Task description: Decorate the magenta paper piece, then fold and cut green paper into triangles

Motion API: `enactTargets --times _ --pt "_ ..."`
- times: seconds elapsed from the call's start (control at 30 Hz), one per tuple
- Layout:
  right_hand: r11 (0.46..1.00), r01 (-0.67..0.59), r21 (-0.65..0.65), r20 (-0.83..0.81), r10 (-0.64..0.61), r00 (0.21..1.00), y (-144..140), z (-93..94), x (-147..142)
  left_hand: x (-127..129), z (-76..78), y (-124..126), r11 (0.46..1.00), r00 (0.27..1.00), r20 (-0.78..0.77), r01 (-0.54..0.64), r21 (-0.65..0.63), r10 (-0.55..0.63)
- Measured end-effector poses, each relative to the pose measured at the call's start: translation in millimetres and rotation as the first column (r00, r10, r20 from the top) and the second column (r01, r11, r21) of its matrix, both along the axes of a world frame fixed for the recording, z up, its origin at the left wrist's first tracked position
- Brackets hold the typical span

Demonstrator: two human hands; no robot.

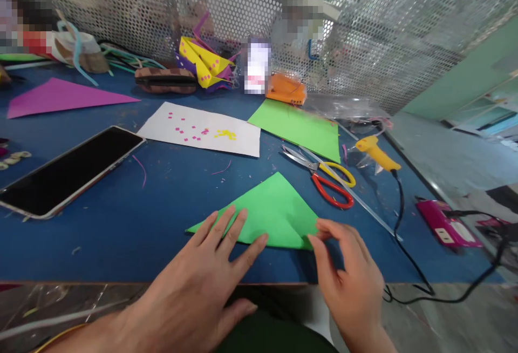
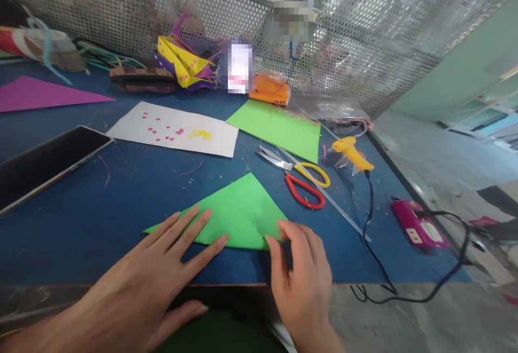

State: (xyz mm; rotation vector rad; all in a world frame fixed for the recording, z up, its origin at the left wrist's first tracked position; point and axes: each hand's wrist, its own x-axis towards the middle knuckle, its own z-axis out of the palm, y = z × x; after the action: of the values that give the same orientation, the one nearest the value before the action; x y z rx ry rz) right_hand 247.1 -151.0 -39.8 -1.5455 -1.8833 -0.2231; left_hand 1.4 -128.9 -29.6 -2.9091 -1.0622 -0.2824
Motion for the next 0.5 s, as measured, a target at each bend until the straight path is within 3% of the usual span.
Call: enactTargets --times 0.1,0.2,0.3,0.5 --pt "0.961 -0.263 0.082 0.196 0.243 0.950 -10.7 -0.1 0.6 -0.6 -0.7 -1.0 1.000 1.000 0.000 0.002 0.002 -0.002" --pt "0.884 -0.464 -0.055 0.357 0.451 0.818 -14.8 -2.3 -3.8 -0.1 -2.1 -2.3 1.000 1.000 0.013 -0.019 0.004 0.019" --pt "0.887 -0.445 -0.123 0.428 0.452 0.782 -14.0 -5.5 -8.0 1.2 -4.3 -3.7 0.999 0.999 0.032 -0.043 0.006 0.043" --pt "0.901 -0.404 -0.158 0.449 0.430 0.783 -16.3 -11.4 -10.8 1.9 -7.2 -3.2 0.999 0.998 0.041 -0.054 0.007 0.054"
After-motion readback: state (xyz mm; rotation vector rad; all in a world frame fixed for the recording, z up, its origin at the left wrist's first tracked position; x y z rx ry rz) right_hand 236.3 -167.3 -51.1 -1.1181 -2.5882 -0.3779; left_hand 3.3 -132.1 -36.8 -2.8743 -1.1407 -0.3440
